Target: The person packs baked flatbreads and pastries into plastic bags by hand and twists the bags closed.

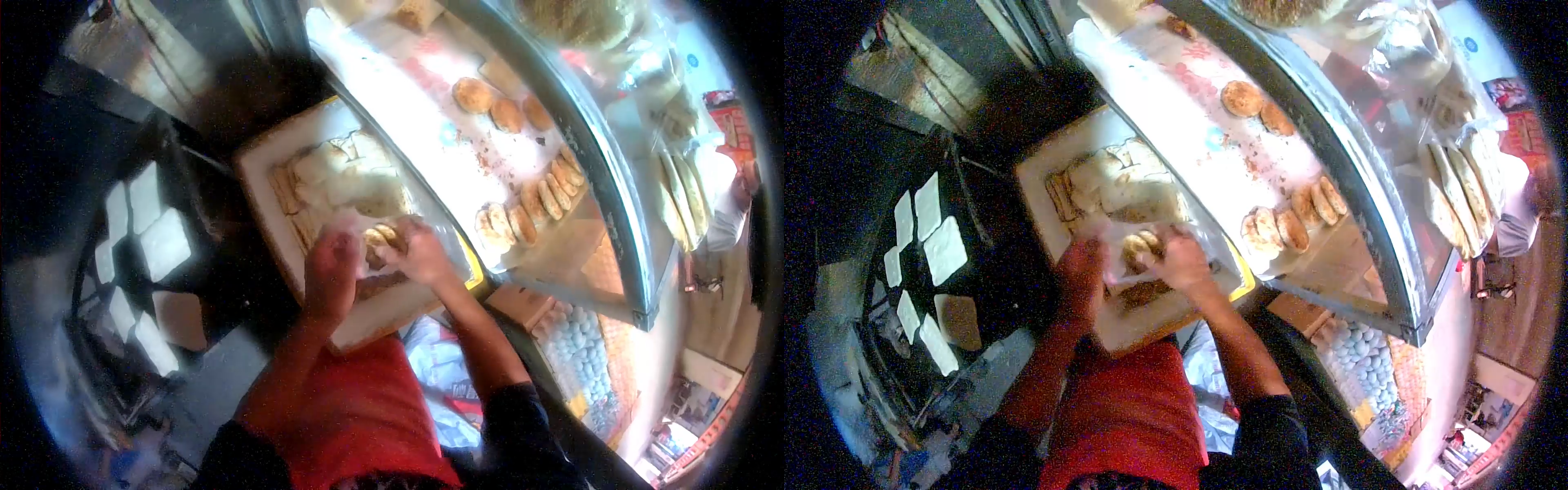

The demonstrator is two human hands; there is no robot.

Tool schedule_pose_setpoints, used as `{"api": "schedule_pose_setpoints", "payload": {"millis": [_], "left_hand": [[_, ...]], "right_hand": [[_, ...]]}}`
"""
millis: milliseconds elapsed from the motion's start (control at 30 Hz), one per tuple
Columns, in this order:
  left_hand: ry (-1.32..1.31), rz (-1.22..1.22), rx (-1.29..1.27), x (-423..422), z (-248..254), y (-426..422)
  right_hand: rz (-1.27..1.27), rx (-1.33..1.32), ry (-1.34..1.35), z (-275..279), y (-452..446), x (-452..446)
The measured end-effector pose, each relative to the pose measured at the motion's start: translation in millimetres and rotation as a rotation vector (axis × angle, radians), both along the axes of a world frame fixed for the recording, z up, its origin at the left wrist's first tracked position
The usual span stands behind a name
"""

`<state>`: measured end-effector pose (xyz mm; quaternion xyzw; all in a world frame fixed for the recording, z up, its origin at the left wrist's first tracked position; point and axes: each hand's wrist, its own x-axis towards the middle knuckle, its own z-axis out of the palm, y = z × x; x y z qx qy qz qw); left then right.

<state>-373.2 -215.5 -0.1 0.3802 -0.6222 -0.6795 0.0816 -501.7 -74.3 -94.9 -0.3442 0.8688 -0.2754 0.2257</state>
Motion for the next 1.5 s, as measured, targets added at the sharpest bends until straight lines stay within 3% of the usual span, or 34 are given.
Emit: {"api": "schedule_pose_setpoints", "payload": {"millis": [33,67,100,133,167,233,267,300,367,433,533,600,667,733,767,900,1000,1033,1133,1233,1267,1333,1400,1500], "left_hand": [[-0.029,-0.078,-0.033,4.9,-7.4,1.2],[-0.032,-0.073,-0.025,7.3,-16.8,6.0],[-0.006,-0.15,-0.148,9.8,-26.2,11.0],[-0.034,-0.182,-0.141,7.8,-24.8,12.3],[-0.061,-0.214,-0.135,5.6,-23.4,13.5],[-0.083,-0.218,-0.105,2.6,-22.5,14.8],[-0.08,-0.182,-0.08,2.0,-26.6,14.4],[-0.103,-0.194,-0.163,4.5,-35.8,11.8],[-0.118,-0.157,-0.216,13.9,-56.7,9.0],[-0.142,-0.124,-0.278,17.7,-67.2,-1.5],[-0.414,-0.304,-0.346,29.4,-75.8,-11.5],[-0.308,-0.347,-0.233,34.0,-86.8,-17.6],[-0.271,-0.283,-0.206,30.9,-83.9,-18.3],[-0.223,-0.165,-0.155,33.9,-79.1,-15.8],[-0.203,-0.105,-0.127,36.4,-77.8,-14.0],[-0.197,-0.09,-0.052,44.2,-82.6,-16.8],[-0.074,0.029,0.118,30.5,-65.5,-20.4],[-0.088,0.026,0.119,33.2,-66.2,-20.1],[-0.061,0.022,0.202,35.3,-62.8,-20.2],[0.021,-0.002,0.167,32.7,-45.6,-25.1],[0.014,-0.035,0.176,36.4,-41.3,-29.9],[0.0,-0.087,0.2,45.1,-34.4,-31.1],[0.129,-0.028,0.23,46.8,-24.8,-31.9],[0.146,-0.009,0.221,45.3,-18.6,-24.4]], "right_hand": [[-0.062,-0.21,0.06,18.4,-0.2,-11.7],[-0.247,-0.2,-0.236,40.5,-4.6,-31.8],[-0.357,-0.319,-0.197,40.7,-5.2,-53.5],[-0.476,-0.313,0.055,24.0,-2.6,-85.9],[-0.494,-0.354,0.125,20.1,0.9,-123.8],[-0.706,-0.076,0.112,19.9,10.4,-191.5],[-0.712,-0.082,0.292,-29.5,30.2,-243.6],[-0.813,0.034,0.096,-76.3,54.2,-306.8],[-0.82,0.273,0.123,-135.0,96.6,-388.1],[-0.521,0.446,0.422,-116.4,80.5,-382.5],[-0.343,-0.693,0.114,-112.2,57.2,-381.8],[-0.946,-0.539,-0.617,-45.6,26.5,-360.6],[-0.878,-0.624,-0.655,-43.6,27.5,-364.9],[-0.737,-0.855,-0.866,-38.1,32.6,-353.5],[-0.557,-0.888,-0.882,-17.3,25.5,-344.1],[-0.729,-0.649,-0.645,3.4,-25.4,-329.8],[-0.592,-0.459,-0.553,-9.5,-49.4,-331.7],[-0.599,-0.454,-0.564,-23.9,-56.0,-334.7],[-0.49,-0.762,-0.544,-53.3,-67.0,-334.0],[-0.485,-0.696,-0.474,-50.9,-73.7,-295.8],[-0.611,-0.819,-0.487,-49.2,-79.0,-272.8],[-0.684,-0.623,-0.551,0.3,-70.7,-216.9],[-0.562,-0.829,-0.675,9.8,-52.7,-157.6],[-0.481,-0.719,-0.759,6.7,-11.5,-63.3]]}}
